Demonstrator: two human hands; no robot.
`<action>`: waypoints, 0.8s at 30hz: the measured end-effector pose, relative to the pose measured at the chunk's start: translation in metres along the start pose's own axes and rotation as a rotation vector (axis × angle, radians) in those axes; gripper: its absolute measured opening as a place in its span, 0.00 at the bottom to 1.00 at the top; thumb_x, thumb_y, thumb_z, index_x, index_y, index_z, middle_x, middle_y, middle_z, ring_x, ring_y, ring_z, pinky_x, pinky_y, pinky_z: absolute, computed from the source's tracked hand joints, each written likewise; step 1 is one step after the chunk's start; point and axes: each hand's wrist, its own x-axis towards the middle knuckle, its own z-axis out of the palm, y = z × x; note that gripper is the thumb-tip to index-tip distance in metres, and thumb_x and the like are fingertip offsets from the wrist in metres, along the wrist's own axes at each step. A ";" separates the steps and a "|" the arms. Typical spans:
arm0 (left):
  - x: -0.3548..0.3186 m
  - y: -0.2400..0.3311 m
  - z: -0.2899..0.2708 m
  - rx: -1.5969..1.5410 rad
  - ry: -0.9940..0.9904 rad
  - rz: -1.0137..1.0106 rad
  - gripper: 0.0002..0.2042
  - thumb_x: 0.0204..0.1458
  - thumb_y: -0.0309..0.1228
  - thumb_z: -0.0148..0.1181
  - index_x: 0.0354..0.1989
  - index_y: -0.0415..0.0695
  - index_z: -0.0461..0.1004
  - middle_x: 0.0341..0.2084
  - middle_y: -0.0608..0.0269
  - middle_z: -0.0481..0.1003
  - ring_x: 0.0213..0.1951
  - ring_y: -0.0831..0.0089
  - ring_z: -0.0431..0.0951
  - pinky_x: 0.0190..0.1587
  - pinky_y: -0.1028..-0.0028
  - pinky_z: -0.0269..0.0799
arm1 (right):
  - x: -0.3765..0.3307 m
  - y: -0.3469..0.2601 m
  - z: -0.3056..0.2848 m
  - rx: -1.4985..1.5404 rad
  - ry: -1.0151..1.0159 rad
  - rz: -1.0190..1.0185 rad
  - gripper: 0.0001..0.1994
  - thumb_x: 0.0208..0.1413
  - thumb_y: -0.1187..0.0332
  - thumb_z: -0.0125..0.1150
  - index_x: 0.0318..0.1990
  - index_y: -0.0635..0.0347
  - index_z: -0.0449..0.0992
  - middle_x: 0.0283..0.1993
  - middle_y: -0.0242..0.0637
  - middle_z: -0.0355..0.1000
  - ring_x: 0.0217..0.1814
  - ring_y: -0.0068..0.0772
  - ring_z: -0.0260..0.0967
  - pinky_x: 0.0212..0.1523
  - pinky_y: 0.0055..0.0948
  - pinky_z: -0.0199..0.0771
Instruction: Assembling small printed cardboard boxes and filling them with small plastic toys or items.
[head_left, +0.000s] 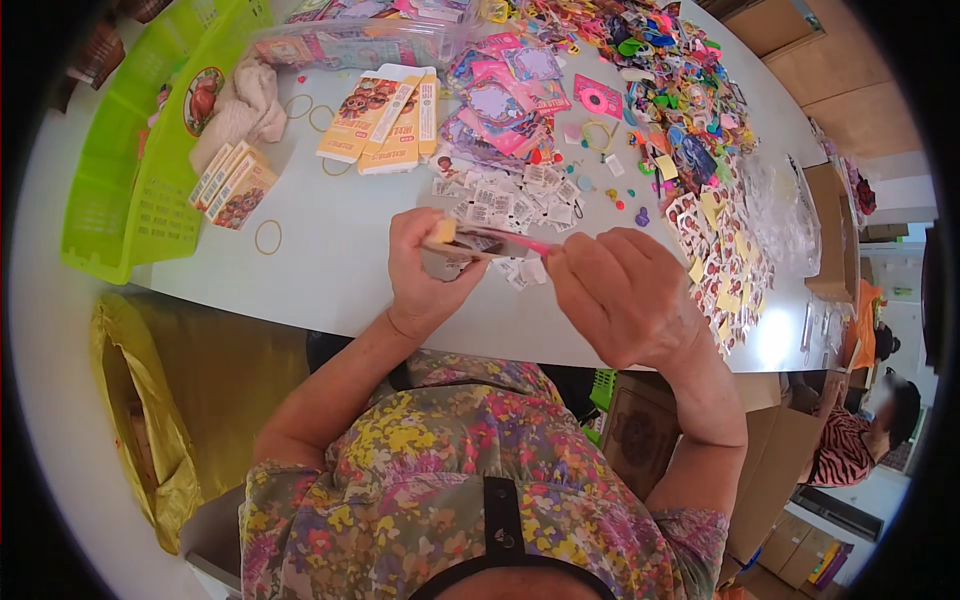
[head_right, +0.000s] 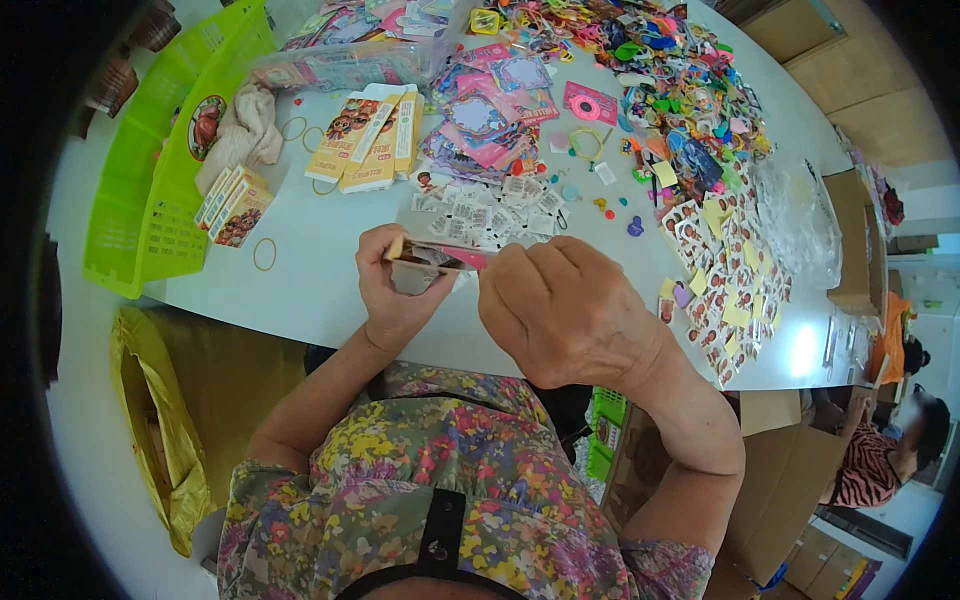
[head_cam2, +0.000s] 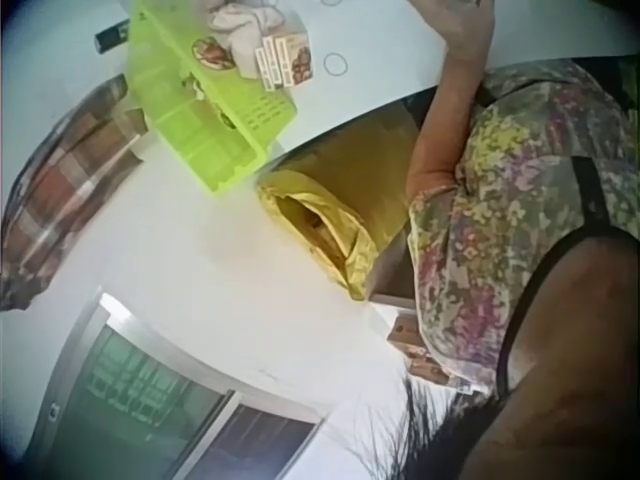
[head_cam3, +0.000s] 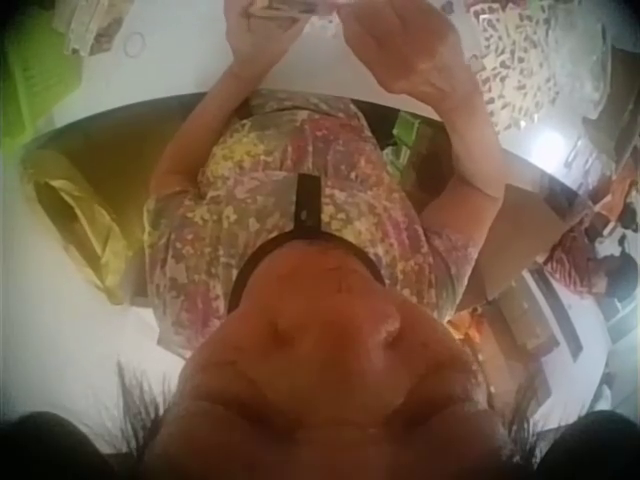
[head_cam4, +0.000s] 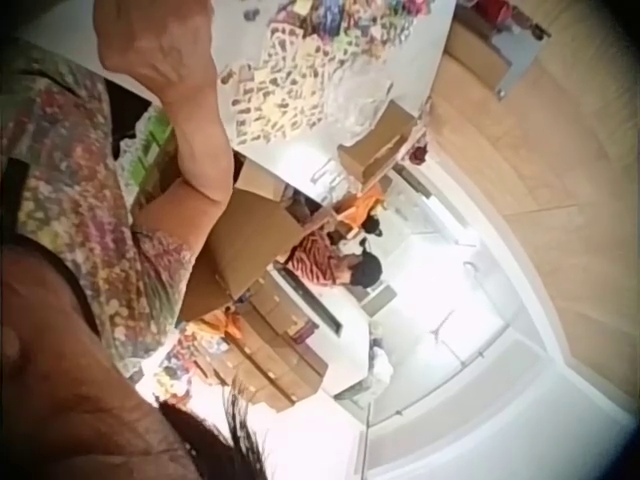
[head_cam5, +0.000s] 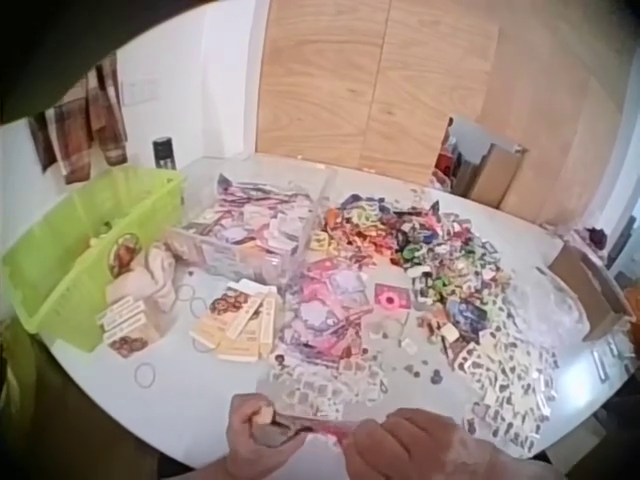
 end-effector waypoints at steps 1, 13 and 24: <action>0.001 0.002 -0.002 0.085 -0.029 0.098 0.33 0.30 0.19 0.73 0.48 0.42 0.63 0.41 0.54 0.65 0.42 0.61 0.69 0.46 0.67 0.68 | -0.001 -0.001 0.000 0.018 -0.049 -0.009 0.14 0.36 0.75 0.64 0.35 0.70 0.74 0.35 0.44 0.70 0.29 0.35 0.70 0.29 0.30 0.75; 0.003 0.004 -0.005 0.049 -0.006 0.137 0.32 0.28 0.17 0.71 0.47 0.44 0.64 0.42 0.55 0.65 0.43 0.60 0.68 0.45 0.67 0.67 | 0.005 -0.026 0.006 0.131 -0.148 0.041 0.14 0.34 0.72 0.59 0.34 0.65 0.73 0.36 0.40 0.71 0.32 0.32 0.70 0.27 0.29 0.69; 0.001 0.000 -0.001 0.050 -0.017 0.124 0.34 0.28 0.19 0.74 0.48 0.43 0.64 0.41 0.54 0.66 0.43 0.60 0.70 0.45 0.67 0.69 | -0.001 -0.023 0.032 0.071 0.213 0.177 0.15 0.33 0.74 0.63 0.35 0.63 0.75 0.33 0.36 0.69 0.25 0.31 0.68 0.19 0.27 0.66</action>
